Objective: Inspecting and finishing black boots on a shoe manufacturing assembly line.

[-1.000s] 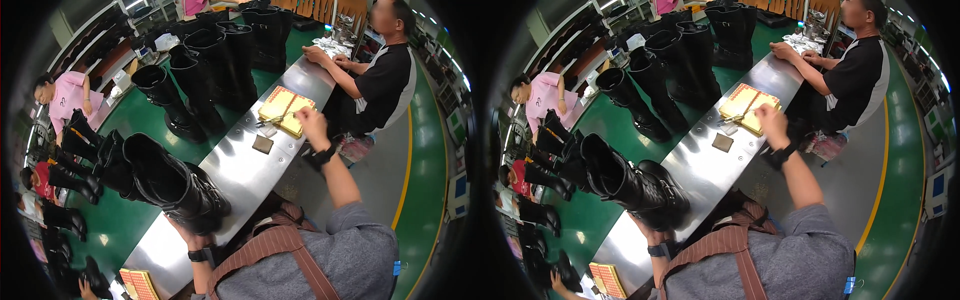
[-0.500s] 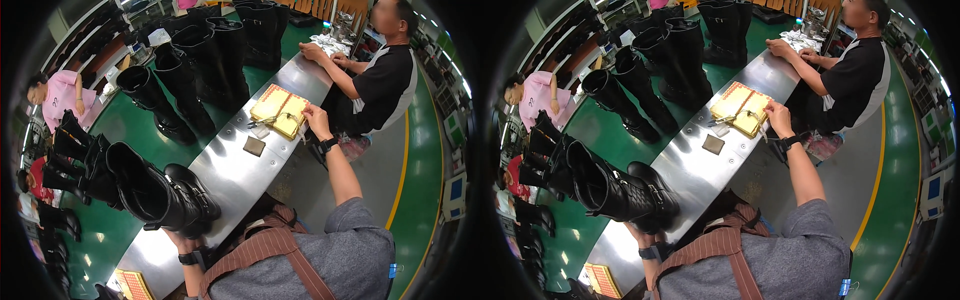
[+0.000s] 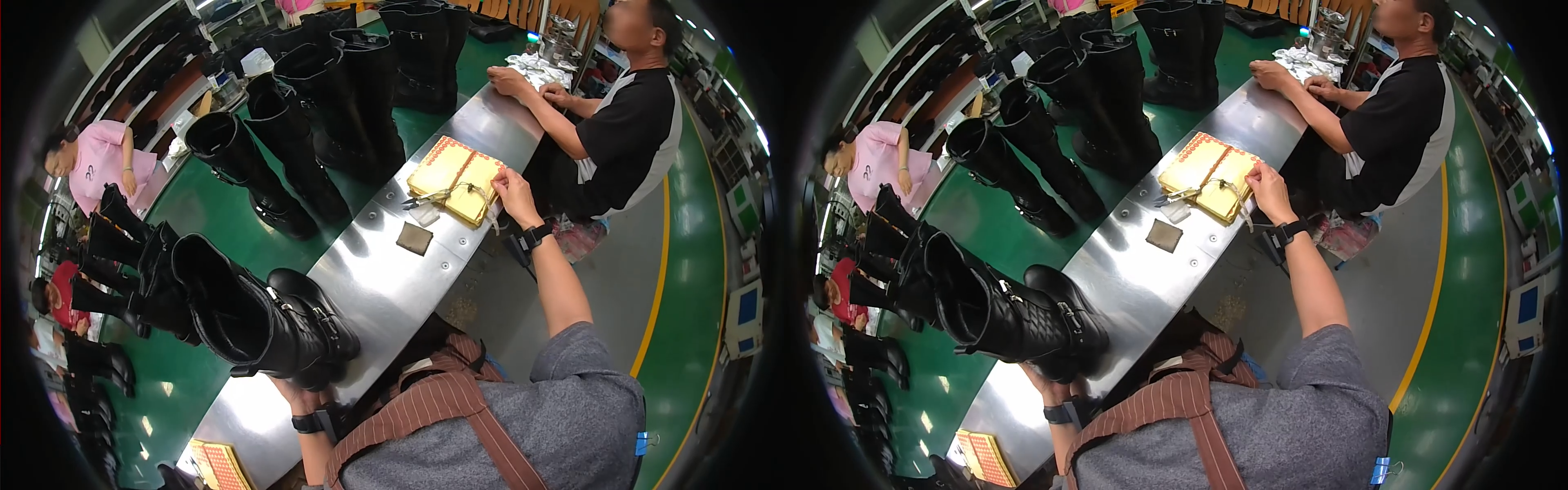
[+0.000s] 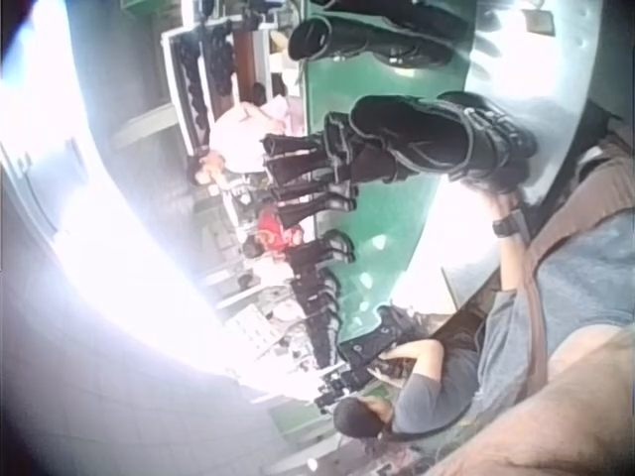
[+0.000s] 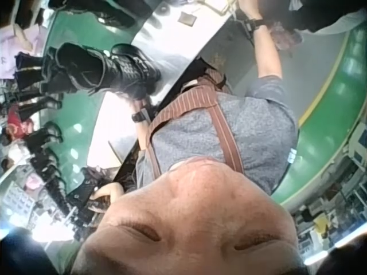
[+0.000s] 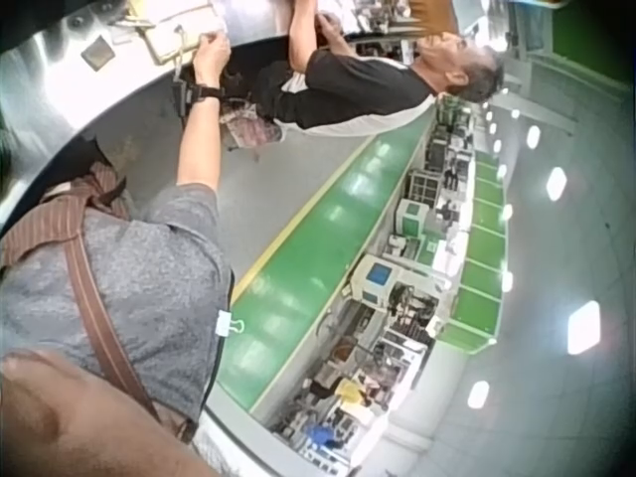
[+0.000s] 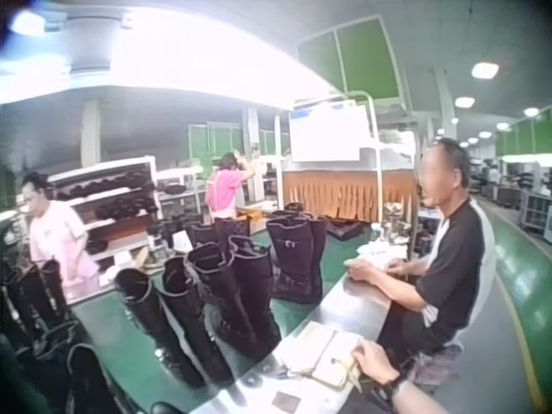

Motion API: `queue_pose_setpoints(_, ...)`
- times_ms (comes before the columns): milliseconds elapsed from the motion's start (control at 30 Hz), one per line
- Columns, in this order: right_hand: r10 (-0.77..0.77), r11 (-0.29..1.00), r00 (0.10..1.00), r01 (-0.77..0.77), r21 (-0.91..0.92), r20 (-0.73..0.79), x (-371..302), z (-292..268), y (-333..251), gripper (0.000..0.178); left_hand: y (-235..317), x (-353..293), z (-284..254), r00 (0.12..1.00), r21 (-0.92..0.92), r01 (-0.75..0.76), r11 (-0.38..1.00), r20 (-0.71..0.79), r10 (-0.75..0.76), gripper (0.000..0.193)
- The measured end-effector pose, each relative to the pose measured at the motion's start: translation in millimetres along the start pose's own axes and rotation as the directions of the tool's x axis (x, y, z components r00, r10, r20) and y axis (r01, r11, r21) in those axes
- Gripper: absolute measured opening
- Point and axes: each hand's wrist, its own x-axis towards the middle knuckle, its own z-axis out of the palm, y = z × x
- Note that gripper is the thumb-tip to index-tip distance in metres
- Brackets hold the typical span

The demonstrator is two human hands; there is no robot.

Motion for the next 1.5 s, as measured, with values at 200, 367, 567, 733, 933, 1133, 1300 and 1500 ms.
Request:
queue_pose_setpoints(200, -0.001, 1.000, 1.000, 0.001, 0.016, 0.028, 1, 1, 0, 0.015, 2, -3, 0, 0.999, 0.014, -0.011, 1.000, 0.035, 0.010, 0.069)
queue_pose_setpoints(367, 0.081, 0.994, 0.993, -0.087, 0.059, 0.091, 4, 3, 10, 0.017, 1, -9, 17, 0.999, -0.007, 0.019, 1.000, -0.034, -0.019, 0.068)
queue_pose_setpoints(567, 0.073, 0.994, 0.991, -0.082, 0.074, 0.108, 7, -2, 11, 0.019, 3, -15, 30, 0.990, -0.120, 0.140, 0.983, 0.002, -0.141, 0.072)
queue_pose_setpoints(733, -0.196, 0.967, 0.979, 0.182, -0.176, -0.061, 6, -35, -110, 0.010, 10, -14, 24, 0.991, -0.115, 0.043, 0.992, 0.128, -0.028, 0.070)
queue_pose_setpoints(933, -0.615, 0.538, 0.777, 0.289, 0.792, 0.135, -38, -87, -349, 0.004, 15, -17, 28, 0.963, -0.170, 0.077, 0.982, 0.270, -0.029, 0.069)
queue_pose_setpoints(1133, -0.853, 0.509, 0.410, 0.516, 0.689, 0.324, -51, -68, -483, 0.011, 21, -22, 33, 0.941, -0.138, 0.076, 0.987, 0.339, -0.025, 0.071)
queue_pose_setpoints(1300, -0.874, 0.473, 0.357, 0.466, 0.748, 0.330, -45, -45, -497, 0.014, 20, -18, 28, 0.933, -0.154, 0.120, 0.981, 0.356, -0.058, 0.073)
queue_pose_setpoints(1500, -0.885, 0.448, 0.339, 0.427, 0.786, 0.320, -47, -38, -501, 0.015, 19, -15, 26, 0.938, -0.162, 0.121, 0.979, 0.341, -0.059, 0.073)
